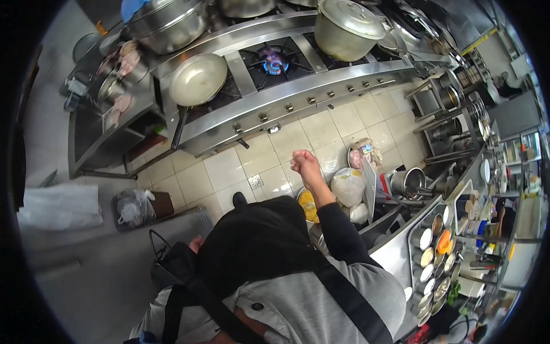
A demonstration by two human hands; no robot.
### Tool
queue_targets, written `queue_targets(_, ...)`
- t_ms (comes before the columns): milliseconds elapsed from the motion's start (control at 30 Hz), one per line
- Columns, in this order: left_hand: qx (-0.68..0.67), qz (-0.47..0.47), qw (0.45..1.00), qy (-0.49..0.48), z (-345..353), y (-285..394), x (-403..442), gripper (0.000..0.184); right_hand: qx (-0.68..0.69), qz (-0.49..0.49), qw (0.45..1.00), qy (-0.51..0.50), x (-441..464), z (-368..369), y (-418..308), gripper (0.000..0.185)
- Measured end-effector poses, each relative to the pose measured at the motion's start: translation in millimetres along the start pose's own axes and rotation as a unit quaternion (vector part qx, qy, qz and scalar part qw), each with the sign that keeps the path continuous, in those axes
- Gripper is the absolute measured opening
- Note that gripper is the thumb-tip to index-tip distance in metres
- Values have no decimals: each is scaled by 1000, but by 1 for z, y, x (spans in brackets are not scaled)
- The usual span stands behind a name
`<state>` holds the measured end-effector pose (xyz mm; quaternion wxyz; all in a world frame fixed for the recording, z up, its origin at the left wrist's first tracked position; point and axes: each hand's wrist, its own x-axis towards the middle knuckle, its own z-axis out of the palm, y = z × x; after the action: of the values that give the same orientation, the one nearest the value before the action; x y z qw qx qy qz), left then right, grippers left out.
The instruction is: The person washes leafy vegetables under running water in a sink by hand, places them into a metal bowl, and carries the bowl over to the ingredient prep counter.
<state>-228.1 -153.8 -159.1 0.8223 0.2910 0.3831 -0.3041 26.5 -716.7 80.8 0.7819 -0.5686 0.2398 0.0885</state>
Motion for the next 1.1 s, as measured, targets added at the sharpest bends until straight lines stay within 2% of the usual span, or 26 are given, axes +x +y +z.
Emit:
queue_targets(33, 5, 0, 1000, -4, 5, 16, 6, 26, 46, 44, 998, 18, 21, 7, -4, 10)
queue_targets(100, 1, 8, 966, 259, 47, 44, -23, 25, 150, 113, 982, 20, 71, 8, 1, 11)
queue_targets(167, 61, 49, 942, 327, 74, 66, -33, 22, 259, 157, 953, -16, 142, -3, 20, 13)
queue_targets(200, 90, 70, 926, 359, 88, 74, -31, 20, 249, 166, 954, 2, 181, -4, 27, 14)
queue_targets(267, 25, 99, 949, 300, 103, 78, -43, 15, 228, 190, 954, 37, 251, -1, 42, 16)
queue_targets(300, -10, 115, 955, 274, 103, 66, -52, 12, 275, 217, 936, 41, 291, -11, 57, 19)
queue_targets(400, -22, 46, 915, 401, 123, 20, -70, 13, 261, 240, 916, 190, 378, -19, 90, 28)
queue_targets(433, -6, 24, 909, 416, 136, 1, -80, 14, 241, 216, 921, 218, 387, -16, 92, 32)
queue_targets(467, 37, 7, 910, 412, 149, -19, -88, 14, 218, 187, 926, 246, 397, -15, 84, 37)
queue_targets(500, 108, -2, 912, 395, 162, -40, -99, 15, 269, 168, 918, 238, 402, -12, 79, 37)
queue_targets(600, 301, -14, 884, 357, 199, -83, -123, 17, 253, 196, 926, 200, 415, -25, 104, 27)
queue_targets(667, 344, -9, 873, 346, 215, -95, -125, 18, 227, 203, 937, 171, 417, -35, 124, 24)
queue_targets(733, 356, -1, 868, 345, 238, -96, -124, 19, 324, 99, 933, 120, 407, -23, 112, 18)
queue_targets(800, 332, 13, 871, 362, 258, -98, -122, 20, 255, 107, 955, 108, 426, -40, 135, 19)
queue_targets(833, 318, 19, 872, 372, 270, -96, -123, 21, 394, 22, 908, -141, 453, -69, 177, 23)
queue_targets(867, 305, 23, 873, 379, 280, -99, -123, 21, 472, -6, 788, -395, 480, -96, 218, 27)
queue_targets(900, 299, 26, 874, 382, 289, -94, -121, 22, 397, 60, 900, -169, 454, -75, 176, 26)
queue_targets(933, 293, 29, 875, 385, 297, -91, -121, 22, 285, 163, 943, 51, 429, -56, 138, 26)
queue_targets(967, 293, 29, 874, 388, 303, -89, -123, 23, 299, 161, 940, 44, 418, -41, 115, 26)
queue_targets(1000, 295, 26, 873, 387, 307, -92, -123, 24, 143, 99, 985, -3, 417, -41, 120, 26)
queue_targets(1033, 302, 25, 873, 381, 308, -88, -118, 24, -18, 30, 999, -34, 428, -58, 146, 26)
queue_targets(1067, 316, 21, 873, 371, 302, -88, -112, 24, -165, -40, 984, -54, 446, -83, 180, 26)
queue_targets(1100, 331, 16, 872, 362, 294, -94, -108, 24, -307, -113, 944, -54, 464, -108, 212, 26)
